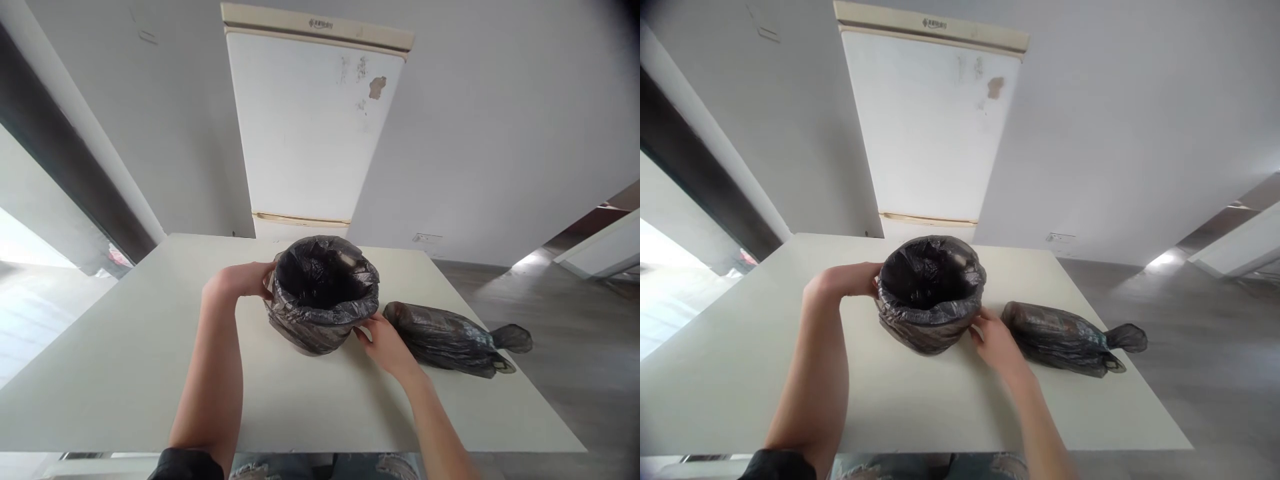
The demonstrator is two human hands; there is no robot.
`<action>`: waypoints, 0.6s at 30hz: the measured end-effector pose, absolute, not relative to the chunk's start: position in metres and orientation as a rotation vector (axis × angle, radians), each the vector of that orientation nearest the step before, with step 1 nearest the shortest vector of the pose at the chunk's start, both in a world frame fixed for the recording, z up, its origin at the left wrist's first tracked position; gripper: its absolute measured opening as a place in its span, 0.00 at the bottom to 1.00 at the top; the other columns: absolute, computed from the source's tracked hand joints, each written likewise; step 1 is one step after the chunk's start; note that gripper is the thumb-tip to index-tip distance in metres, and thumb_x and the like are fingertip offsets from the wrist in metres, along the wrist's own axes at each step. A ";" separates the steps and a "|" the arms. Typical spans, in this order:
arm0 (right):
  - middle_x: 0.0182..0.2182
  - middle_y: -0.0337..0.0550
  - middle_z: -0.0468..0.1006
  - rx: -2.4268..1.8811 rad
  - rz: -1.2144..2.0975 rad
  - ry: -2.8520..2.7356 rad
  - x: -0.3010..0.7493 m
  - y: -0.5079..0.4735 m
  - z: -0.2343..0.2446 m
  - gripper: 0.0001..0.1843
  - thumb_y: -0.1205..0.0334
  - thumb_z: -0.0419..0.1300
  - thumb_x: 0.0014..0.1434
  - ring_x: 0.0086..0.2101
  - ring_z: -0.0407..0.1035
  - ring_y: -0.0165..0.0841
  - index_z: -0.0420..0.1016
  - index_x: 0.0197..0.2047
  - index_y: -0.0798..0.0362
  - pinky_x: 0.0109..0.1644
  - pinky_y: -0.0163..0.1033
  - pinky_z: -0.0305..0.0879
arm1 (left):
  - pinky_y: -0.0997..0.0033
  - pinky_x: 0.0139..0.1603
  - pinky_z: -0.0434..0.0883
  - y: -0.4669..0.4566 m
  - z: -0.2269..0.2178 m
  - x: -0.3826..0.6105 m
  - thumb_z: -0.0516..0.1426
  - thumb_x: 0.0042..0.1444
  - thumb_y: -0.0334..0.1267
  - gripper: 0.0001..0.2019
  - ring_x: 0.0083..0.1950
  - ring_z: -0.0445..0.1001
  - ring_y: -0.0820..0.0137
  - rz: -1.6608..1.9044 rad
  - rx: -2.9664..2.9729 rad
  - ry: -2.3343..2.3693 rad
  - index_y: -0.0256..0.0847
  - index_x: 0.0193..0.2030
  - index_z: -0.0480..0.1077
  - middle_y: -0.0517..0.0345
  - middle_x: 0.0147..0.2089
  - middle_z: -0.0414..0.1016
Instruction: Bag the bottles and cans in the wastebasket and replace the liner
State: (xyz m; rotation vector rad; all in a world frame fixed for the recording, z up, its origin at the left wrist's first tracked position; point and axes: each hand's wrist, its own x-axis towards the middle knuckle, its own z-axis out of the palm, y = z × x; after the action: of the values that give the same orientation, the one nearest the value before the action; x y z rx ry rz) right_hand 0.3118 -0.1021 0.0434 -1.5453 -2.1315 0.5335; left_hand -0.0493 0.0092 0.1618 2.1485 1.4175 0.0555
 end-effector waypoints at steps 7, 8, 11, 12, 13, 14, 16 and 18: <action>0.39 0.45 0.80 -1.744 -0.002 -2.194 0.326 -0.109 0.101 0.17 0.77 0.52 0.62 0.39 0.75 0.39 0.78 0.33 0.51 0.42 0.41 0.67 | 0.60 0.59 0.75 0.017 0.157 -0.036 0.69 0.46 0.39 0.27 0.59 0.78 0.52 -0.122 2.048 1.415 0.52 0.56 0.78 0.57 0.55 0.85; 0.36 0.45 0.79 -1.721 -0.190 -2.170 0.326 -0.109 0.115 0.15 0.76 0.53 0.62 0.38 0.73 0.39 0.77 0.32 0.51 0.41 0.42 0.66 | 0.58 0.60 0.75 0.017 0.158 -0.033 0.69 0.46 0.39 0.27 0.60 0.78 0.51 -0.152 2.036 1.442 0.52 0.57 0.78 0.57 0.56 0.84; 0.36 0.46 0.79 -1.415 -0.638 -1.973 0.317 -0.110 0.161 0.12 0.75 0.55 0.64 0.39 0.71 0.40 0.77 0.37 0.52 0.46 0.46 0.68 | 0.51 0.60 0.74 0.015 0.161 -0.024 0.68 0.48 0.37 0.26 0.62 0.77 0.47 -0.243 1.998 1.516 0.52 0.57 0.78 0.53 0.61 0.82; 0.38 0.47 0.80 -1.284 -0.687 -1.923 0.309 -0.110 0.177 0.12 0.76 0.56 0.65 0.40 0.72 0.40 0.78 0.40 0.52 0.49 0.47 0.69 | 0.49 0.60 0.74 0.015 0.162 -0.022 0.67 0.48 0.37 0.26 0.62 0.77 0.46 -0.254 1.991 1.523 0.51 0.57 0.78 0.52 0.60 0.82; 0.40 0.47 0.81 -1.170 -0.678 -1.926 0.300 -0.109 0.192 0.12 0.76 0.56 0.65 0.41 0.72 0.40 0.78 0.42 0.53 0.51 0.47 0.70 | 0.48 0.60 0.75 0.015 0.161 -0.021 0.67 0.48 0.37 0.25 0.61 0.77 0.45 -0.250 1.990 1.519 0.50 0.56 0.79 0.51 0.60 0.82; 0.42 0.47 0.81 -1.086 -0.627 -1.989 0.290 -0.106 0.205 0.13 0.76 0.56 0.66 0.42 0.73 0.39 0.79 0.45 0.52 0.52 0.46 0.71 | 0.47 0.59 0.75 0.017 0.159 -0.021 0.68 0.47 0.37 0.25 0.61 0.77 0.44 -0.236 1.992 1.510 0.50 0.55 0.79 0.50 0.59 0.83; 0.43 0.48 0.82 -1.031 -0.450 -2.258 0.266 -0.096 0.225 0.16 0.76 0.54 0.67 0.43 0.74 0.39 0.80 0.46 0.52 0.51 0.45 0.72 | 0.46 0.58 0.75 0.022 0.151 -0.023 0.69 0.45 0.36 0.25 0.59 0.78 0.44 -0.186 2.011 1.482 0.49 0.53 0.79 0.50 0.56 0.84; 0.41 0.48 0.83 -1.103 -0.258 -2.562 0.242 -0.079 0.234 0.18 0.75 0.52 0.67 0.42 0.76 0.39 0.83 0.43 0.51 0.46 0.44 0.72 | 0.45 0.55 0.76 0.028 0.138 -0.027 0.71 0.41 0.37 0.26 0.56 0.79 0.43 -0.109 2.044 1.435 0.49 0.51 0.79 0.49 0.52 0.85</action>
State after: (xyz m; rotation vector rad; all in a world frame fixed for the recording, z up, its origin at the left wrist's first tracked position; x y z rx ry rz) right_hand 0.2420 -0.0793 0.2342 -1.1034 -2.5620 -0.2577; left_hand -0.0273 0.0282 0.1382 2.0444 1.4350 -0.1087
